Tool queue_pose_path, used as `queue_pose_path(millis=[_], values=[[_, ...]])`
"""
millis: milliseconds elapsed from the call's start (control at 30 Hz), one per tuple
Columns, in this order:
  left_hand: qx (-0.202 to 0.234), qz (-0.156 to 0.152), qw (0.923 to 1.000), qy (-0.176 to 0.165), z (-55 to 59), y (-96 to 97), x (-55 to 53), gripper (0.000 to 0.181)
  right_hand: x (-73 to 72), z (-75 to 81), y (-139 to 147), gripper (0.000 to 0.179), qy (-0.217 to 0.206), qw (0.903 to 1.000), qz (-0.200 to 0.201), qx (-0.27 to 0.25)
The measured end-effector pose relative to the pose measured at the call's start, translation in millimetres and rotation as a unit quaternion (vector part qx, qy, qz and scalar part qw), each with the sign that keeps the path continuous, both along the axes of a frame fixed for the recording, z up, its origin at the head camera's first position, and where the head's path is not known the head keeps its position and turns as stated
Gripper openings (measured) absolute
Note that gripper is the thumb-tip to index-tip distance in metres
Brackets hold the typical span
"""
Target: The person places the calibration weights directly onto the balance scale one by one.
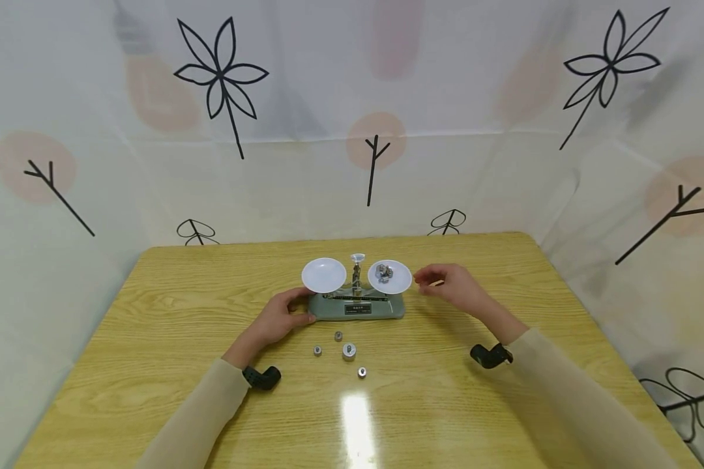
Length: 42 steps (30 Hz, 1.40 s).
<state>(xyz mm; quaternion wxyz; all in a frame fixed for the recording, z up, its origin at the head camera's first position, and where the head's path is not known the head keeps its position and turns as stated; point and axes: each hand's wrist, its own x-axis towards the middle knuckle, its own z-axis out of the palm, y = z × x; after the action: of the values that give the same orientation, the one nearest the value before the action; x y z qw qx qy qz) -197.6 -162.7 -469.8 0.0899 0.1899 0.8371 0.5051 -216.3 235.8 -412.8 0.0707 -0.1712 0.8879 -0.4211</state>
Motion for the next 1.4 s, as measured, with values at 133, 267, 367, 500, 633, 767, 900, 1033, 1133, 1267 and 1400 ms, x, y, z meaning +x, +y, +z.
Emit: queue_pose_path(millis=[133,267,367,500,633,767,900,1033,1133,1267,1400], values=[[-0.005,0.000,1.0000,0.002,-0.9,0.0,-0.5,0.055,1.4,-13.0,-3,0.026,-0.007,0.9997,-0.008,-0.022],[-0.008,0.001,1.0000,0.003,-1.3,0.3,-0.7,0.054,3.3,-21.6,-6,0.026,-0.021,0.9987,-0.021,-0.043],[-0.006,0.001,1.0000,0.000,-1.1,0.7,-0.7,0.054,5.2,-26.7,-9,0.028,-0.021,0.9979,-0.021,-0.057],[-0.005,0.002,1.0000,-0.003,-0.2,1.0,-0.1,0.054,7.0,-36.0,-14,0.035,-0.020,0.9965,-0.018,-0.079],[-0.005,0.003,1.0000,-0.002,0.2,1.2,0.4,0.054,7.0,-45.9,-19,0.044,-0.040,0.9933,-0.012,-0.108],[-0.005,0.003,1.0000,0.003,-0.8,1.0,-0.1,0.054,5.5,-51.5,-24,0.050,-0.051,0.9906,-0.005,-0.127],[-0.002,0.001,1.0000,0.007,-1.6,1.0,-0.2,0.054,5.0,-52.2,-28,0.051,-0.049,0.9914,-0.004,-0.121],[0.002,-0.003,1.0000,0.005,-1.9,2.6,1.0,0.055,7.3,-53.1,-27,0.055,-0.056,0.9912,0.007,-0.120],[0.000,-0.002,1.0000,0.007,-2.3,3.2,1.1,0.055,9.3,-54.2,-26,0.059,-0.064,0.9902,0.016,-0.123],[-0.003,0.000,0.9999,0.010,-3.0,2.8,-0.5,0.055,12.0,-53.0,-27,0.061,-0.060,0.9918,0.019,-0.111],[0.000,0.003,1.0000,0.007,-3.3,1.4,-2.0,0.055,18.3,-38.8,-33,0.059,-0.060,0.9926,0.022,-0.103]])
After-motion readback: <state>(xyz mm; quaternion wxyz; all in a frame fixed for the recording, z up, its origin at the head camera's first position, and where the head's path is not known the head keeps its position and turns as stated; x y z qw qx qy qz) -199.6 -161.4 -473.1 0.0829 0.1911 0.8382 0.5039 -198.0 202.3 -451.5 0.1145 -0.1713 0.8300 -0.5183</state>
